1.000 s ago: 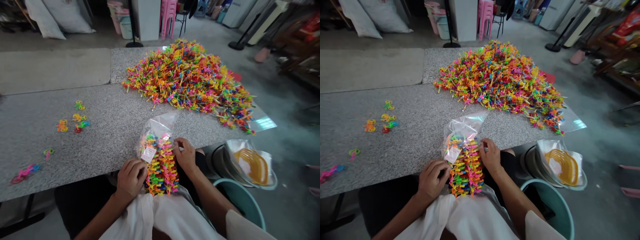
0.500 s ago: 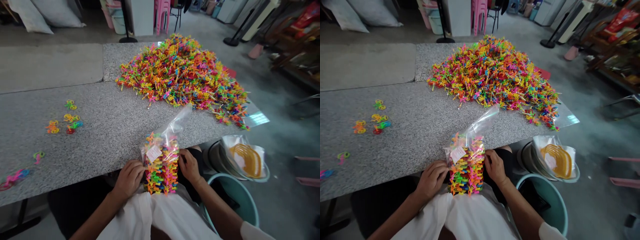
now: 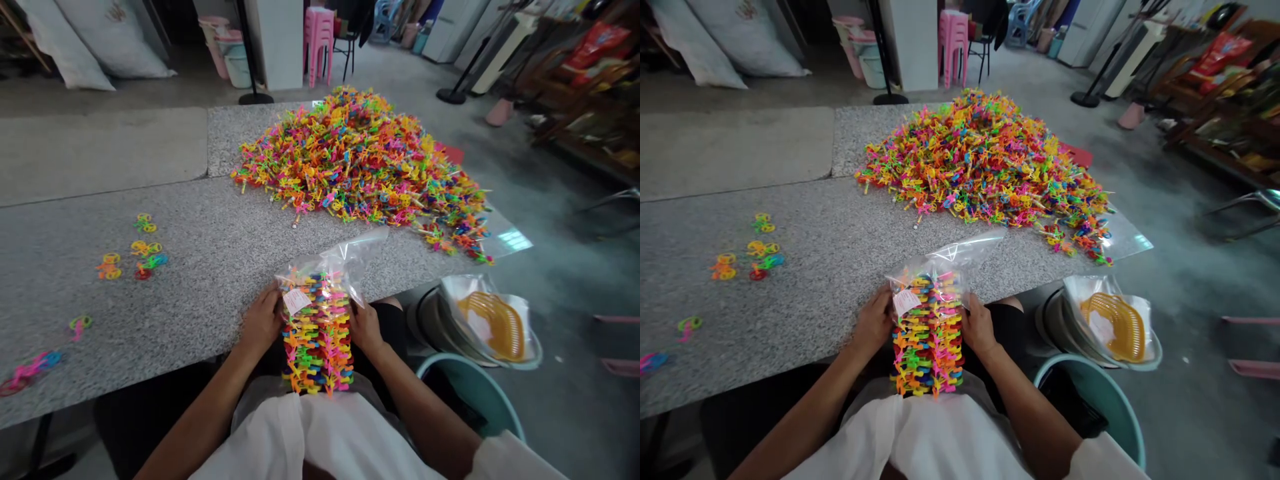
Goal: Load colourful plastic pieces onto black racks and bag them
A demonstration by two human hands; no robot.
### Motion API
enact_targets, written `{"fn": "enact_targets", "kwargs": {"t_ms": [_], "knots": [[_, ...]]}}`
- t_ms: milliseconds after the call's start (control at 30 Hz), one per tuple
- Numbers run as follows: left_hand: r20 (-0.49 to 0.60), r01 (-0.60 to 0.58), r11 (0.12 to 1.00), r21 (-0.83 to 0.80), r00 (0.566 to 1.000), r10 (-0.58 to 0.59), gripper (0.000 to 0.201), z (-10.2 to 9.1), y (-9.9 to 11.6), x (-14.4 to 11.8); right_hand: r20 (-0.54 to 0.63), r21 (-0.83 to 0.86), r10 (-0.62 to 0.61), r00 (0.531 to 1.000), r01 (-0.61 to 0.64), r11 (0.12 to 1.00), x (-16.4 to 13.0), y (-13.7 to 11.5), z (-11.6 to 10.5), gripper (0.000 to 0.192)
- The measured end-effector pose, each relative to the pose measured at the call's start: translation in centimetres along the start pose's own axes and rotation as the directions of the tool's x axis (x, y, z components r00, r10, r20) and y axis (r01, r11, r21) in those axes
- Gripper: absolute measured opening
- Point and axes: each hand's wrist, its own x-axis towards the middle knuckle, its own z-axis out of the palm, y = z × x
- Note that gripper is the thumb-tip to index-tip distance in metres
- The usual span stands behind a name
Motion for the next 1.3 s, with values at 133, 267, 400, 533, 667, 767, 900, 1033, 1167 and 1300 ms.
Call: {"fn": "enact_targets", "kwargs": {"t_ms": [133,267,400,533,667,767,900,1033,1167,1300], "knots": [[0.197,0.147,0.988,-0.037,0.971,-0.137,0.023,0.1,0.3,0.0,0.063,0.223,0.095,0.994,-0.106,0.969,-0.6,-0.9,-0.4,0.018],[0.211,0.273,0.961,-0.056,0.943,-0.255,0.019,0.2,0.8,-0.2,0.09,0.372,0.127,0.988,-0.152,0.916,-0.5,-1.6,-0.6,0.021],[0.079,0.277,0.941,-0.194,0.96,-0.267,0.012,-0.1,1.5,-0.1,0.133,0.456,0.122,0.984,-0.17,0.874,-0.1,-2.1,-0.4,0.024],[0.023,0.332,0.897,-0.29,0.94,-0.341,0.022,-0.8,1.8,-0.1,0.165,0.55,0.148,0.975,-0.215,0.807,0.0,-2.7,0.2,0.024],[-0.087,0.409,0.841,-0.353,0.881,-0.465,0.027,-0.9,2.2,-0.6,0.171,0.645,0.198,0.965,-0.262,0.717,0.1,-3.2,1.1,0.023],[-0.124,0.437,0.804,-0.402,0.845,-0.521,0.028,-0.5,3.0,-0.9,0.166,0.706,0.26,0.951,-0.299,0.642,0.4,-3.8,1.9,0.022],[-0.045,0.396,0.811,-0.43,0.888,-0.457,0.039,-0.6,3.7,-1.4,0.19,0.724,0.351,0.917,-0.372,0.58,0.8,-4.4,2.3,0.026],[0.089,0.364,0.887,-0.284,0.931,-0.354,0.031,-1.7,3.1,-2.9,0.235,0.673,0.382,0.894,-0.433,0.6,0.4,-4.3,1.6,0.029],[0.201,0.358,0.93,-0.084,0.92,-0.336,0.029,-3.1,1.9,-5.9,0.367,0.553,0.378,0.85,-0.526,0.646,-1.3,-3.9,-0.2,0.04],[0.288,0.349,0.924,0.155,0.879,-0.38,0.035,-4.0,1.9,-8.6,0.363,0.406,0.294,0.884,-0.434,0.804,-3.5,-3.7,-2.0,0.049]]}}
